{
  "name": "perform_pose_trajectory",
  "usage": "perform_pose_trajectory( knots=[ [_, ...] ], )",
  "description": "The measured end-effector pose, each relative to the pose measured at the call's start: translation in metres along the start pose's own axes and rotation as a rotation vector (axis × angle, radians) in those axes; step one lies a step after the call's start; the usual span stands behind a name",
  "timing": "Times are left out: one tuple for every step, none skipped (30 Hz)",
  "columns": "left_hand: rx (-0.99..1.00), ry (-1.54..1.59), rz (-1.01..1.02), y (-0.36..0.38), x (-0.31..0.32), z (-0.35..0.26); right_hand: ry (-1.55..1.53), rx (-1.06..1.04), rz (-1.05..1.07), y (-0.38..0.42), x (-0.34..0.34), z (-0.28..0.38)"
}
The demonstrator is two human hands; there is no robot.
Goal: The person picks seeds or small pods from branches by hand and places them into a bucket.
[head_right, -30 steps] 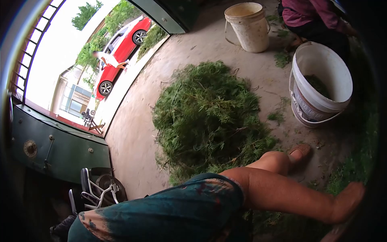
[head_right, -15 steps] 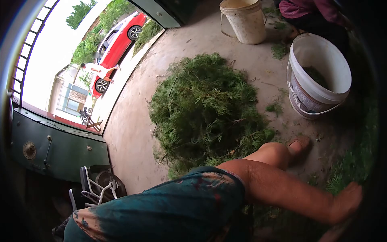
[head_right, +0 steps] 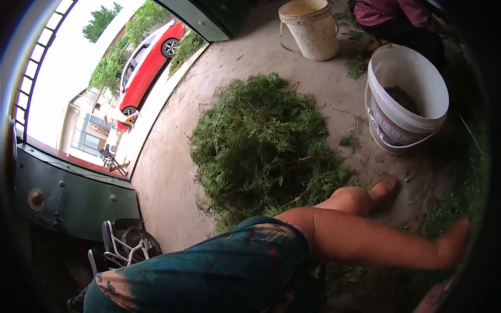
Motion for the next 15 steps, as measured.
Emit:
perform_pose_trajectory(
  knots=[
    [0.003, -0.017, -0.018, 0.001, 0.003, 0.003, 0.0, -0.001, 0.001, 0.0, -0.01, -0.002],
    [0.006, -0.027, -0.04, 0.001, 0.006, 0.006, 0.632, -0.165, -0.04, 0.002, -0.023, 0.008],
    [0.008, -0.042, -0.059, 0.003, 0.009, 0.008, 1.265, -0.327, -0.083, 0.006, -0.023, 0.015],
    [0.011, -0.056, -0.082, 0.004, 0.013, 0.011, 1.265, -0.328, -0.085, 0.006, -0.002, 0.012],
    [0.013, -0.068, -0.104, 0.005, 0.016, 0.015, 1.032, -0.204, -0.243, 0.006, 0.025, 0.006],
    [0.016, -0.083, -0.129, 0.005, 0.02, 0.018, 0.793, -0.082, -0.39, 0.007, 0.034, -0.002],
    [0.025, -0.103, -0.159, 0.006, 0.024, 0.021, 0.793, -0.082, -0.391, 0.008, 0.032, -0.002],
    [0.028, -0.113, -0.194, 0.009, 0.026, 0.026, 0.836, -0.098, -0.378, 0.01, 0.028, 0.0],
    [0.071, -0.158, -0.215, 0.01, 0.029, 0.026, 0.88, -0.114, -0.366, 0.011, 0.024, 0.001],
    [0.113, -0.204, -0.238, 0.012, 0.027, 0.02, 0.882, -0.113, -0.368, 0.011, 0.008, -0.001],
    [0.094, -0.193, -0.188, 0.009, 0.028, 0.02, 0.941, -0.176, -0.525, 0.014, -0.023, 0.003],
    [0.047, -0.168, -0.102, 0.011, 0.018, 0.011, 1.041, -0.171, -0.602, 0.018, -0.039, 0.007],
    [-0.02, -0.132, 0.009, 0.018, 0.004, -0.004, 1.138, -0.159, -0.682, 0.023, -0.058, 0.011],
    [-0.098, -0.111, 0.123, 0.025, -0.01, -0.019, 1.265, -0.068, -0.672, 0.025, -0.066, 0.012],
    [-0.165, -0.101, 0.201, 0.033, -0.021, -0.033, 1.145, -0.042, -0.697, 0.022, -0.038, 0.006]
  ],
)
Point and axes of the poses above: each hand's wrist, its own y-axis away from the middle knuckle, its own x-axis out of the palm, z = x × y, the point moved 6 cm from there along -y, towards the middle knuckle, and after that the axes turned 3 degrees about z, right-handed, at the moved point
